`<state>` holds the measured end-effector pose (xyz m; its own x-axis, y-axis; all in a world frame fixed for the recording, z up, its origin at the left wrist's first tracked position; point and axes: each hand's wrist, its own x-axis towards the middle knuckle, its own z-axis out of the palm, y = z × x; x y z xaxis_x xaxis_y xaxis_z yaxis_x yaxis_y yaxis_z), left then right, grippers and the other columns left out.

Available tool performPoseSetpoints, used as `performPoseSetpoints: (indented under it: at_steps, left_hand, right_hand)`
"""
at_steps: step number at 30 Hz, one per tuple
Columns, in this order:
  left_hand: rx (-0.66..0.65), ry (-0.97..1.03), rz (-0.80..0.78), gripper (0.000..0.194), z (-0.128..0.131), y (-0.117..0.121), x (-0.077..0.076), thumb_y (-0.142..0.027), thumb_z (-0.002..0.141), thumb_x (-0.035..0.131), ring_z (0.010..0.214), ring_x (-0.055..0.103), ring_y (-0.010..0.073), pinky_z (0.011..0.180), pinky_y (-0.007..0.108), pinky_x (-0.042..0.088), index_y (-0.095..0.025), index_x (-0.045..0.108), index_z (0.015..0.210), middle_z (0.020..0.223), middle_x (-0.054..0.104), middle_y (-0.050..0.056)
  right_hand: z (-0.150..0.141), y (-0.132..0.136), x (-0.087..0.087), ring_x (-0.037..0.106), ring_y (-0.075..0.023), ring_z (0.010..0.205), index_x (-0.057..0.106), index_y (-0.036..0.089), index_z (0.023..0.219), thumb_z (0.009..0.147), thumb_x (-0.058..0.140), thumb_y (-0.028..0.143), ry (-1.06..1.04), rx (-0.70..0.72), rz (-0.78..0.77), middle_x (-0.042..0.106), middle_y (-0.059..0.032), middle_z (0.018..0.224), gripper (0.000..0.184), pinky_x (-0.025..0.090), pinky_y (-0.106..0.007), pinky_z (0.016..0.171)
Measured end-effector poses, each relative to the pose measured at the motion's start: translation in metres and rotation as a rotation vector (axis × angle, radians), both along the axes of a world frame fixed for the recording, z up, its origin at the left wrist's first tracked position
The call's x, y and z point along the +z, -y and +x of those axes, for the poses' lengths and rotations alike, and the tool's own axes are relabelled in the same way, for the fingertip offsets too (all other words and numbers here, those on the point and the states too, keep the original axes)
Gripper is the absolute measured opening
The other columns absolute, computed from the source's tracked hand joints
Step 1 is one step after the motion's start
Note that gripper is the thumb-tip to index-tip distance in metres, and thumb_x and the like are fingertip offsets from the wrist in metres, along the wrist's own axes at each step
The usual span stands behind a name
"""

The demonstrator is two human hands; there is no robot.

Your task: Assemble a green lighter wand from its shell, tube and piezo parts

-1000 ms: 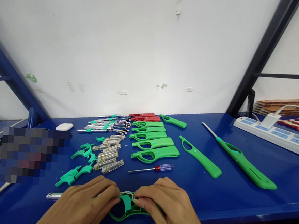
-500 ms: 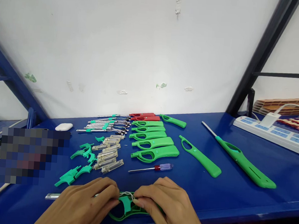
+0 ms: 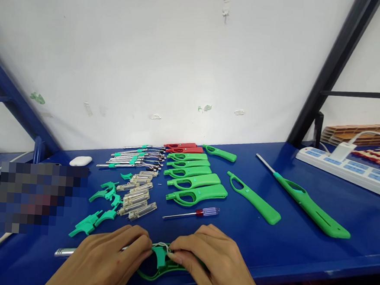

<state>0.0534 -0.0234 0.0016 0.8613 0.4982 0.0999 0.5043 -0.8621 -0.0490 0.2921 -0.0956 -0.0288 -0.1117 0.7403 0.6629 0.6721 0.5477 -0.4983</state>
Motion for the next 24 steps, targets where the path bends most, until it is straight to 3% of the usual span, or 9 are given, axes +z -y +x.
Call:
performPoseSetpoints:
  at_steps: [8, 16, 24]
  left_hand:
    - [0.015, -0.009, -0.020, 0.038, 0.0019, -0.0014, 0.0020, 0.005, 0.088, 0.056, 0.085, 0.073, 0.0218, 0.067, 0.030, 0.050, -0.026, 0.064, 0.109, 0.104, 0.075, -0.002]
    - [0.015, 0.017, -0.064, 0.027, -0.0011, -0.0016, 0.0008, -0.002, 0.101, 0.055, 0.085, 0.074, 0.0214, 0.071, 0.030, 0.054, -0.026, 0.064, 0.109, 0.103, 0.075, -0.002]
    - [0.038, 0.002, -0.078, 0.049, -0.0025, 0.0005, 0.0053, 0.010, 0.080, 0.050, 0.094, 0.075, 0.0173, 0.078, 0.022, 0.055, -0.025, 0.063, 0.112, 0.111, 0.076, -0.001]
  right_hand:
    - [0.0005, -0.0003, -0.0011, 0.073, -0.0070, 0.072, 0.076, 0.031, 0.102, 0.114, 0.062, 0.043, -0.030, 0.008, -0.021, 0.082, 0.0119, 0.087, 0.022, 0.055, -0.015, 0.072]
    - [0.0062, 0.0016, -0.0044, 0.076, -0.0099, 0.079, 0.078, 0.031, 0.098, 0.106, 0.076, 0.033, -0.092, 0.067, -0.165, 0.080, 0.0082, 0.089, 0.009, 0.057, -0.016, 0.076]
    - [0.0062, 0.0015, -0.0035, 0.075, -0.0106, 0.078, 0.078, 0.029, 0.095, 0.106, 0.076, 0.036, -0.078, 0.062, -0.157, 0.079, 0.0072, 0.087, 0.013, 0.057, -0.017, 0.074]
